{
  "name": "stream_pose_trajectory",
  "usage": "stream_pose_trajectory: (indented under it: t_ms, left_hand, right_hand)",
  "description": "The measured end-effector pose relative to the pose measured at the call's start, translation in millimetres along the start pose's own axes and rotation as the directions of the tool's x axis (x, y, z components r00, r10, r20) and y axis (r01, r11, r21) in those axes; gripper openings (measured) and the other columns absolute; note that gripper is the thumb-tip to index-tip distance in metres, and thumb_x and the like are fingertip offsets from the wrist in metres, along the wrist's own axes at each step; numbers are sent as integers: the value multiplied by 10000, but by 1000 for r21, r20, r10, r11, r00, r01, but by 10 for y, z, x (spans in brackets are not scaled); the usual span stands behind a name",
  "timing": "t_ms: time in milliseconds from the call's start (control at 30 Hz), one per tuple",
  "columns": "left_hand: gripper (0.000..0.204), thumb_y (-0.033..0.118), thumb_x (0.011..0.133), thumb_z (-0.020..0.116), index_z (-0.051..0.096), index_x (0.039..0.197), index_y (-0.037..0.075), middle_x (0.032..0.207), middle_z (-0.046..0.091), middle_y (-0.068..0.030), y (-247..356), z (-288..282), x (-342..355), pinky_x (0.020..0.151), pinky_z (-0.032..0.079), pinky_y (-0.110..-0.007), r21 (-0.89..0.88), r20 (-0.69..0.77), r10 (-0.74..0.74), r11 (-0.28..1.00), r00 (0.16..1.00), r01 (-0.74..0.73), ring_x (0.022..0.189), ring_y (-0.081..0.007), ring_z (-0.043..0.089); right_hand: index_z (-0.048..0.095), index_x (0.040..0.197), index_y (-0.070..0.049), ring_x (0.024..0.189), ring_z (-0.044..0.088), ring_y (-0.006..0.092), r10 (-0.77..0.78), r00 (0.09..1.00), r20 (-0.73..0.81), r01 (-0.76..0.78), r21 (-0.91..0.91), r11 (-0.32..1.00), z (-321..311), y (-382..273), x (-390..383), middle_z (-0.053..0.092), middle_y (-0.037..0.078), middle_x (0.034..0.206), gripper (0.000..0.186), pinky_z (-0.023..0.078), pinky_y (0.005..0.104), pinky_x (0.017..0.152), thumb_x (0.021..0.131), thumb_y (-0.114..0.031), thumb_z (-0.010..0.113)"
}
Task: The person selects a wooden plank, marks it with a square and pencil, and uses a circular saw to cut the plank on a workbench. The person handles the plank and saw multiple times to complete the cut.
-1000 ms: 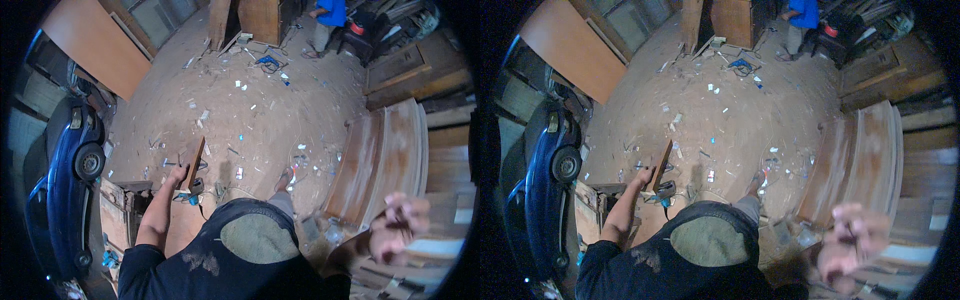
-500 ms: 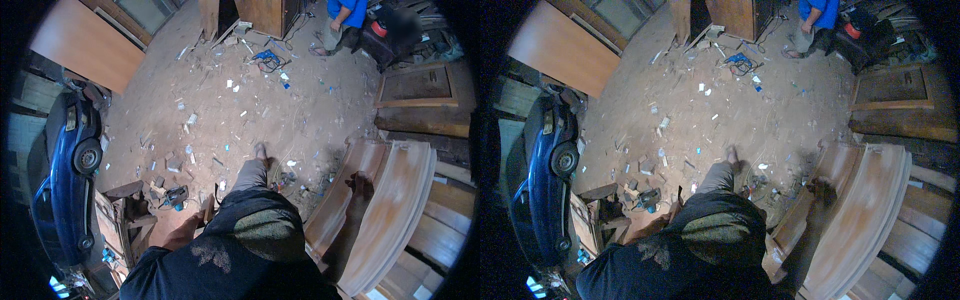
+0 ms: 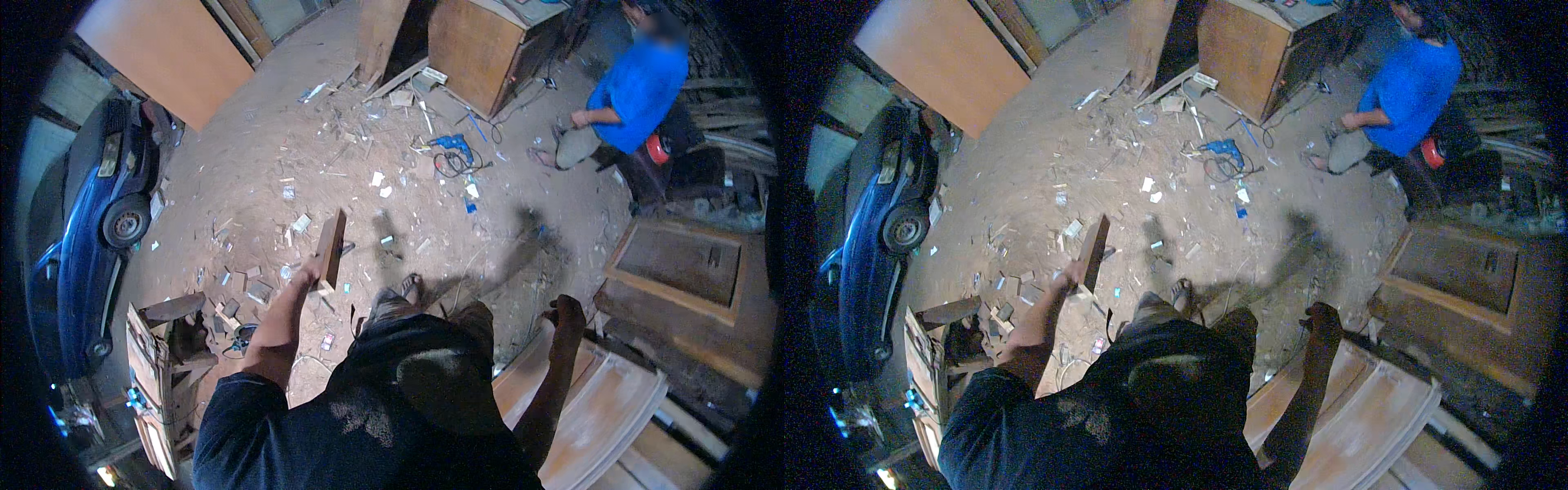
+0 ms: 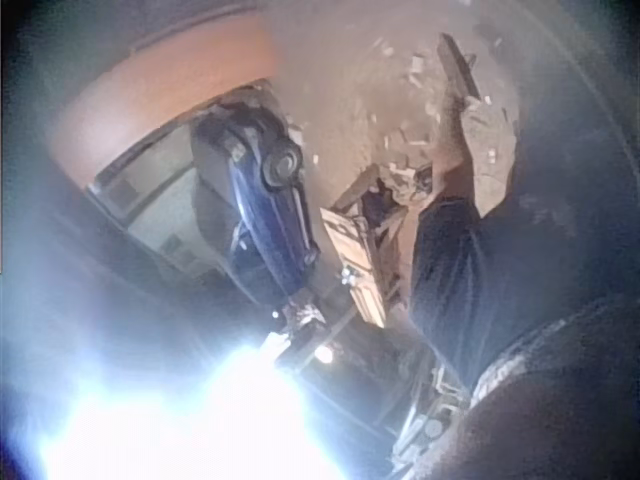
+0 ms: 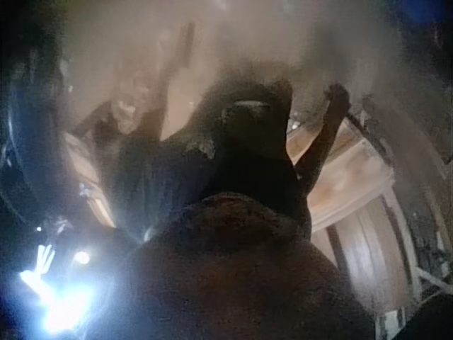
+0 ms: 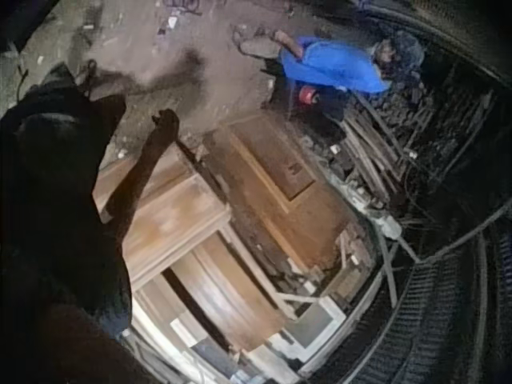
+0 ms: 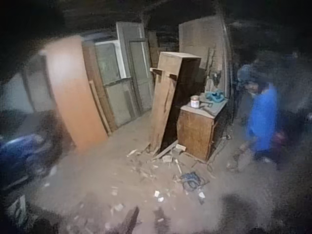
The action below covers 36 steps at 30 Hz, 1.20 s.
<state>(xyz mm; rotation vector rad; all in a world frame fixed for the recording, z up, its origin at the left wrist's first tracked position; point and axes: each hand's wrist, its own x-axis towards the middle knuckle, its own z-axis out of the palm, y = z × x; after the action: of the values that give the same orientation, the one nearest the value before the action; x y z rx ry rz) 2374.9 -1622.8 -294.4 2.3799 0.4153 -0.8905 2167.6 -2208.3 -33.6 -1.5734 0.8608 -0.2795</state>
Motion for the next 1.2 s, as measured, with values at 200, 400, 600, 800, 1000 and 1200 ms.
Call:
stream_pose_trajectory:
  t_ms: [200,400,600,800,1000,1200]
  left_hand:
    - [467,377,968,561,565,1189,-34,948,633,-146,1052,-394,287,746,509,-364,-163,-128,-13,987,992,-8,853,-213,622]
    - [429,357,977,560,564,1182,-20,926,623,-122,1291,271,426,726,506,-353,-136,-74,-164,979,984,153,827,-198,611]
    - [391,337,985,558,563,1175,-5,904,614,-99,1657,1377,-134,707,503,-342,-170,85,-362,913,928,371,802,-183,600]
    - [352,316,993,556,562,1167,10,881,605,-75,2271,1985,-746,687,500,-331,-254,214,-508,795,834,550,777,-168,589]
    - [314,296,1002,554,561,1160,24,859,595,-51,2902,2073,-270,667,497,-320,-282,239,-517,773,822,568,752,-154,578]
    - [276,275,1010,552,560,1153,39,837,586,-27,3464,1537,1117,647,495,-309,-292,116,-385,868,916,402,726,-139,567]
  right_hand:
    - [639,1053,-32,742,607,149,44,993,107,-41,-31,999,239,48,1214,653,53,903,293,535,325,677,951,-307,627]
    - [636,1112,-11,850,650,190,166,961,221,-185,66,981,196,410,2710,659,97,1018,277,579,347,713,923,-214,622]
    - [636,1086,12,718,635,204,180,951,252,-181,-23,983,95,-152,4178,669,131,915,397,570,355,646,913,-344,669]
    - [645,1116,-17,749,611,149,228,905,358,-182,-157,971,134,-502,5644,646,69,921,347,558,325,678,951,-323,657]
    - [648,1065,-43,835,620,126,87,911,402,-130,82,988,1076,-1307,6547,672,35,954,283,537,287,652,921,-281,702]
    - [652,1100,-34,742,606,132,95,889,447,-150,89,985,1945,-1744,7033,655,60,922,278,547,302,686,940,-259,678]
